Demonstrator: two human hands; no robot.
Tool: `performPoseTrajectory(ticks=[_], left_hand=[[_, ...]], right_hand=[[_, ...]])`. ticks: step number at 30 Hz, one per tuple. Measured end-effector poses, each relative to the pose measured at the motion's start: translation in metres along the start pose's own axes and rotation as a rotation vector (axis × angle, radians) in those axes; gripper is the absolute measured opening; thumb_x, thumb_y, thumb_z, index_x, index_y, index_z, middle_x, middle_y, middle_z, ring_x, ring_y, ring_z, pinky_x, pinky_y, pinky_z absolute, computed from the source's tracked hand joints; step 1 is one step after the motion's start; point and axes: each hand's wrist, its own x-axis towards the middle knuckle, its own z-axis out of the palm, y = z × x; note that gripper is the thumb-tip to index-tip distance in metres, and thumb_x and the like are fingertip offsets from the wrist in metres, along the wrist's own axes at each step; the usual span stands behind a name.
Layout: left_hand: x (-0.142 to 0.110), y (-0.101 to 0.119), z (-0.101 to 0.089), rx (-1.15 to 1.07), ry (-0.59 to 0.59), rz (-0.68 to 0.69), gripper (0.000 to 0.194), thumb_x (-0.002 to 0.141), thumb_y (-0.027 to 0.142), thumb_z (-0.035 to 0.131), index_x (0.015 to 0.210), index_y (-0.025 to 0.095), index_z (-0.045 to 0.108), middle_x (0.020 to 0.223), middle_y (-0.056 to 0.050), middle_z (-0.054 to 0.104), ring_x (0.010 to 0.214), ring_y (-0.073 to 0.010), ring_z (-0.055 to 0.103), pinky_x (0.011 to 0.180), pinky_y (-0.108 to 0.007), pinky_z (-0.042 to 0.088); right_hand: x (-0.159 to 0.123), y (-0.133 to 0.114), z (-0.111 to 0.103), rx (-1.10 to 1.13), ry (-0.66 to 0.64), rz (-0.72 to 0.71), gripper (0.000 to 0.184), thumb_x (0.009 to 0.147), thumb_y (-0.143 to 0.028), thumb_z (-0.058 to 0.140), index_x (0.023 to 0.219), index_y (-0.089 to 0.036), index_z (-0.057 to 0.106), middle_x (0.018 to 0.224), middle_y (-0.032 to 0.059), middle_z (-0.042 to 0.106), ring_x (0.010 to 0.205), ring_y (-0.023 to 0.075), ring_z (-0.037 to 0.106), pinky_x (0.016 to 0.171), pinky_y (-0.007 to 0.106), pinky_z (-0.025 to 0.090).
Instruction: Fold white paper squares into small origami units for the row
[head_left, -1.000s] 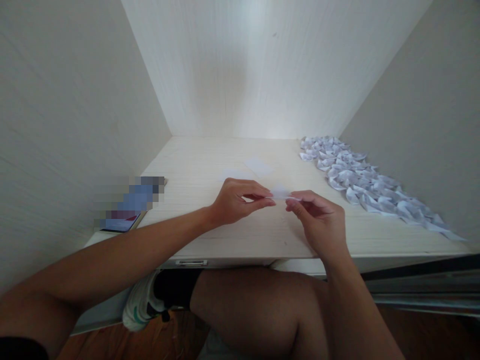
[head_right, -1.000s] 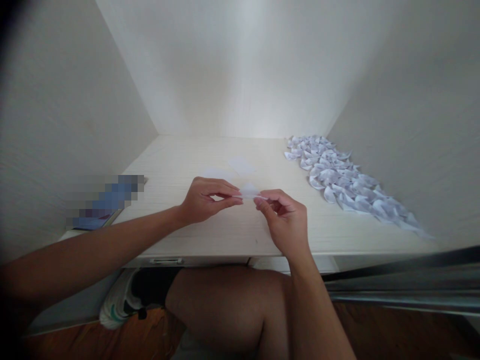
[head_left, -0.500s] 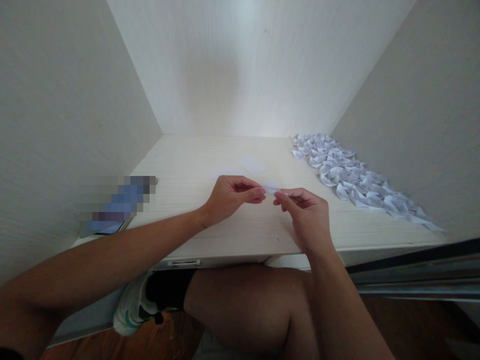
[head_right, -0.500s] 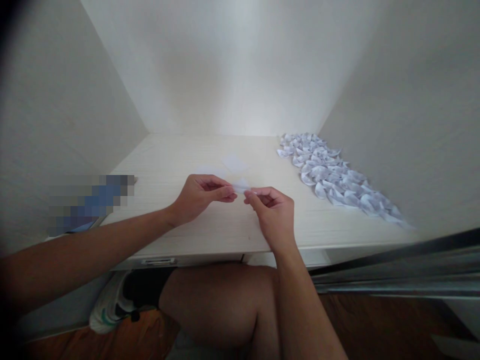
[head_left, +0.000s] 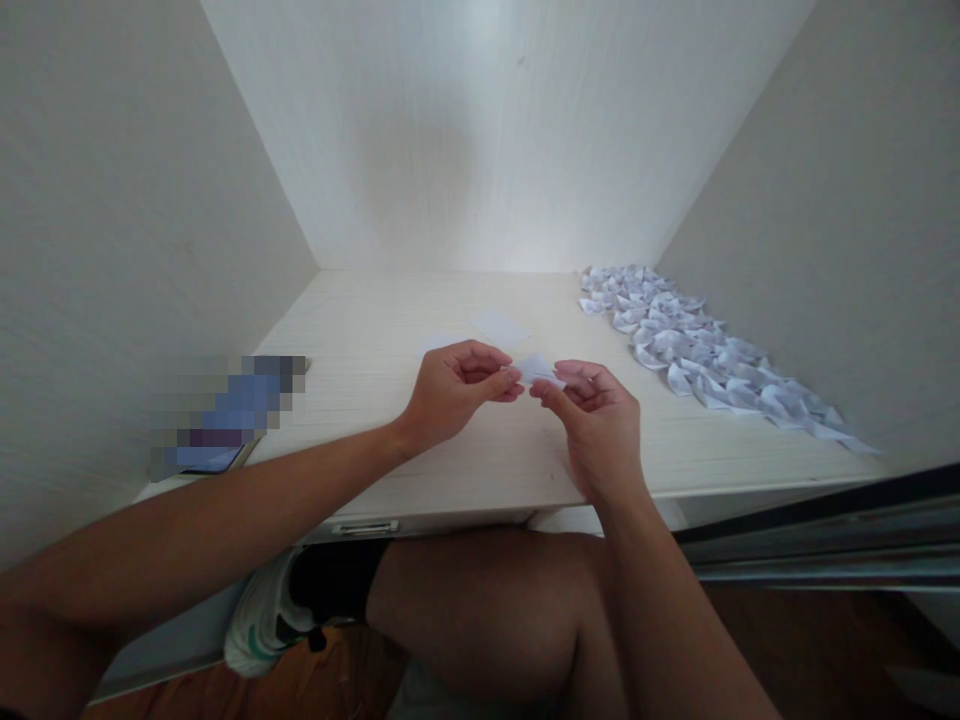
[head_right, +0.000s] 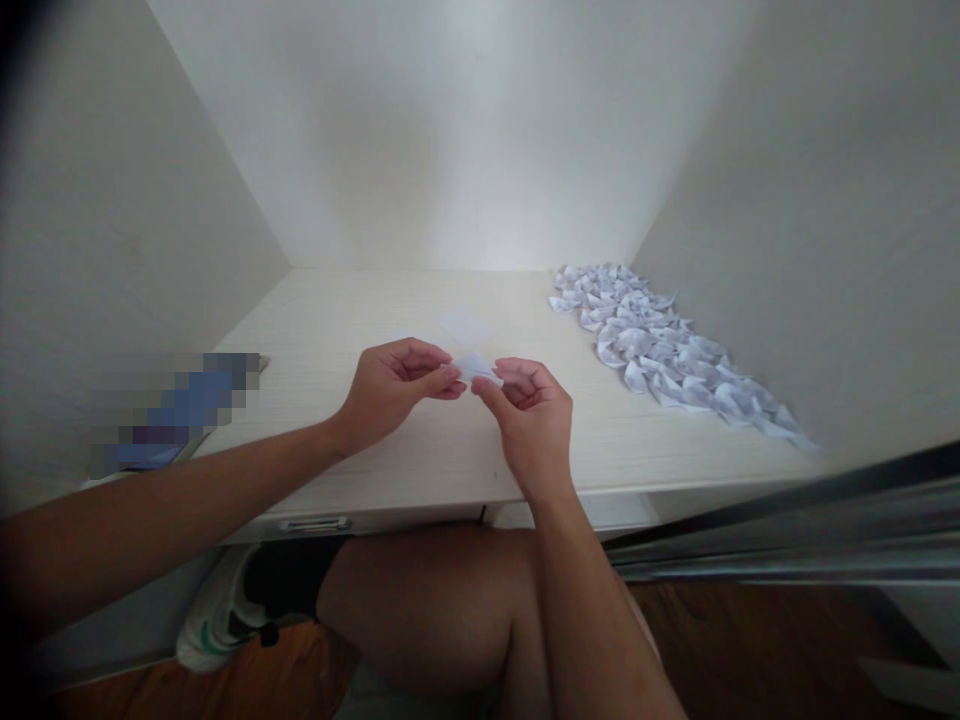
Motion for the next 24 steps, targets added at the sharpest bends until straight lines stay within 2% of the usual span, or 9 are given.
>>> performPoseTrajectory(ticks=[7, 17, 21, 24], left_hand=[[0.0, 0.0, 0.0, 0.003, 0.01, -0.005, 0.037, 0.069, 0.039, 0.095, 0.084, 0.013, 0.074, 0.078, -0.007, 0.081, 0.071, -0.0225, 0.08, 0.072, -0.037, 0.071], [0.002, 0.001, 0.0, -0.006, 0.006, -0.009, 0.037, 0.069, 0.038, 0.094, 0.086, 0.013, 0.072, 0.077, -0.006, 0.08, 0.068, -0.021, 0.08, 0.066, -0.032, 0.07], [0.003, 0.002, 0.0, -0.028, 0.016, 0.022, 0.044, 0.07, 0.04, 0.094, 0.095, 0.016, 0.066, 0.075, -0.003, 0.079, 0.07, -0.0214, 0.08, 0.068, -0.033, 0.069], [0.004, 0.001, 0.001, -0.048, 0.069, 0.07, 0.049, 0.07, 0.041, 0.094, 0.095, 0.019, 0.057, 0.071, 0.0, 0.078, 0.067, -0.0198, 0.079, 0.067, -0.032, 0.069]], right_hand=[[-0.001, 0.0, 0.009, -0.029, 0.007, -0.023, 0.034, 0.068, -0.029, 0.09, 0.094, -0.022, 0.069, 0.08, 0.0008, 0.077, 0.075, 0.0183, 0.074, 0.071, 0.034, 0.06], [-0.001, 0.0, 0.007, -0.027, -0.02, -0.012, 0.029, 0.072, -0.032, 0.088, 0.091, -0.021, 0.069, 0.072, -0.0003, 0.076, 0.068, 0.0181, 0.074, 0.068, 0.033, 0.057], [-0.002, 0.001, 0.008, -0.03, -0.012, -0.002, 0.029, 0.076, -0.033, 0.084, 0.094, -0.022, 0.065, 0.073, -0.0002, 0.077, 0.073, 0.0199, 0.077, 0.07, 0.033, 0.057], [-0.003, 0.004, 0.018, 0.035, 0.049, -0.036, 0.034, 0.076, -0.032, 0.083, 0.095, -0.025, 0.056, 0.068, -0.0041, 0.075, 0.069, 0.0193, 0.076, 0.067, 0.032, 0.056]])
